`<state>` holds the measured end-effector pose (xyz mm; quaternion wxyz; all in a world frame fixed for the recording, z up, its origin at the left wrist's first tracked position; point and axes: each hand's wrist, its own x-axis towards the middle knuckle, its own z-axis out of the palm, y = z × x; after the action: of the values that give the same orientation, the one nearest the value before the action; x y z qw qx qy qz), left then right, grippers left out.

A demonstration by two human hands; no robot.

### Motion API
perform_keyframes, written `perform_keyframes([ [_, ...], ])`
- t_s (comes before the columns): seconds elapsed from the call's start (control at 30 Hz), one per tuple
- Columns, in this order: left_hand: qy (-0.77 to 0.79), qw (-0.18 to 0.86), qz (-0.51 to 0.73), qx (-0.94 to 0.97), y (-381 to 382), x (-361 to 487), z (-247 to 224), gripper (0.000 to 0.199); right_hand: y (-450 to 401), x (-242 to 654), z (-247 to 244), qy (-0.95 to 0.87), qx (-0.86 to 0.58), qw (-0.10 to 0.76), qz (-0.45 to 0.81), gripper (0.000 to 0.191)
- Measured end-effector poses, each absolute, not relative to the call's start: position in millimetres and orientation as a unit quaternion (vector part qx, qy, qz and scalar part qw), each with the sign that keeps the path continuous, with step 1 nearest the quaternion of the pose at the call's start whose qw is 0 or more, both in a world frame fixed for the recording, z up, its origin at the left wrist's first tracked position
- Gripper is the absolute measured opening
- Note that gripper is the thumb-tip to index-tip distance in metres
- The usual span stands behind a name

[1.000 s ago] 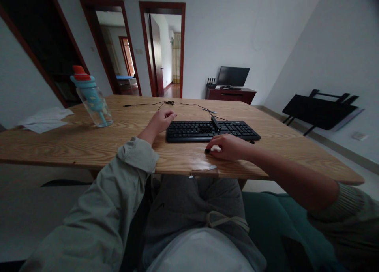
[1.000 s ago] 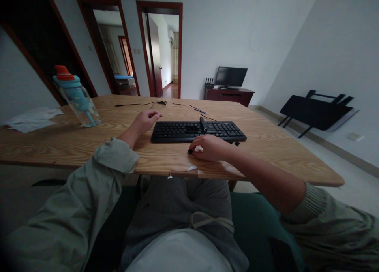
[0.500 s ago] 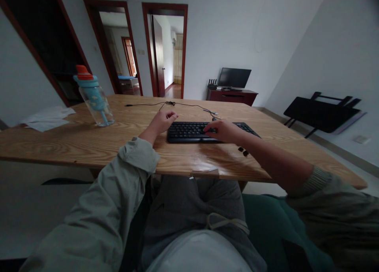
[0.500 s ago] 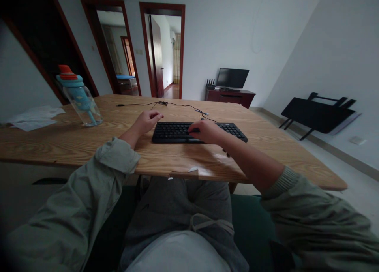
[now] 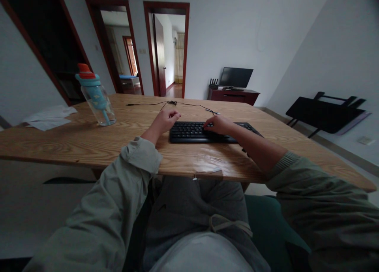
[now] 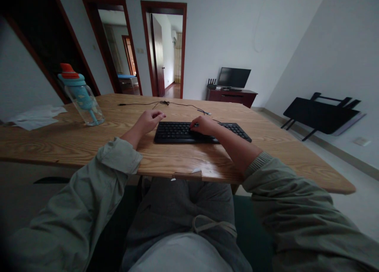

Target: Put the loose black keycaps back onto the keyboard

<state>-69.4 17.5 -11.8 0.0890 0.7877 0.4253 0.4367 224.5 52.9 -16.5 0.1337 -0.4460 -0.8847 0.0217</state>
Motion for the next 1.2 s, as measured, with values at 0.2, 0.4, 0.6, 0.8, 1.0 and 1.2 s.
perform_keyframes([
  [0.2, 0.426, 0.088, 0.44, 0.786, 19.9, -70.6, -14.0, 0.032, 53.1, 223.9, -15.9, -0.887, -0.443, 0.128, 0.027, 0.027],
  [0.4, 0.431, 0.092, 0.442, 0.781, 17.8, -69.3, -13.0, 0.031, 48.5, 221.3, -11.2, -0.9, -0.421, 0.108, -0.004, 0.023],
  [0.6, 0.427, 0.089, 0.443, 0.783, 19.1, -71.2, -14.2, 0.031, 45.8, 214.3, -9.8, -0.903, -0.418, 0.094, -0.042, 0.025],
  [0.8, 0.428, 0.085, 0.443, 0.783, 18.6, -70.2, -13.9, 0.032, 53.3, 223.1, -12.8, -0.877, -0.45, 0.165, 0.026, 0.024],
  [1.0, 0.425, 0.087, 0.442, 0.785, 17.1, -69.8, -12.4, 0.032, 54.6, 249.9, -5.8, -0.851, -0.496, 0.169, 0.041, 0.022],
  [1.2, 0.431, 0.09, 0.431, 0.788, 17.8, -70.6, -12.0, 0.033, 47.8, 282.8, -3.2, -0.835, -0.538, 0.114, 0.023, 0.029],
])
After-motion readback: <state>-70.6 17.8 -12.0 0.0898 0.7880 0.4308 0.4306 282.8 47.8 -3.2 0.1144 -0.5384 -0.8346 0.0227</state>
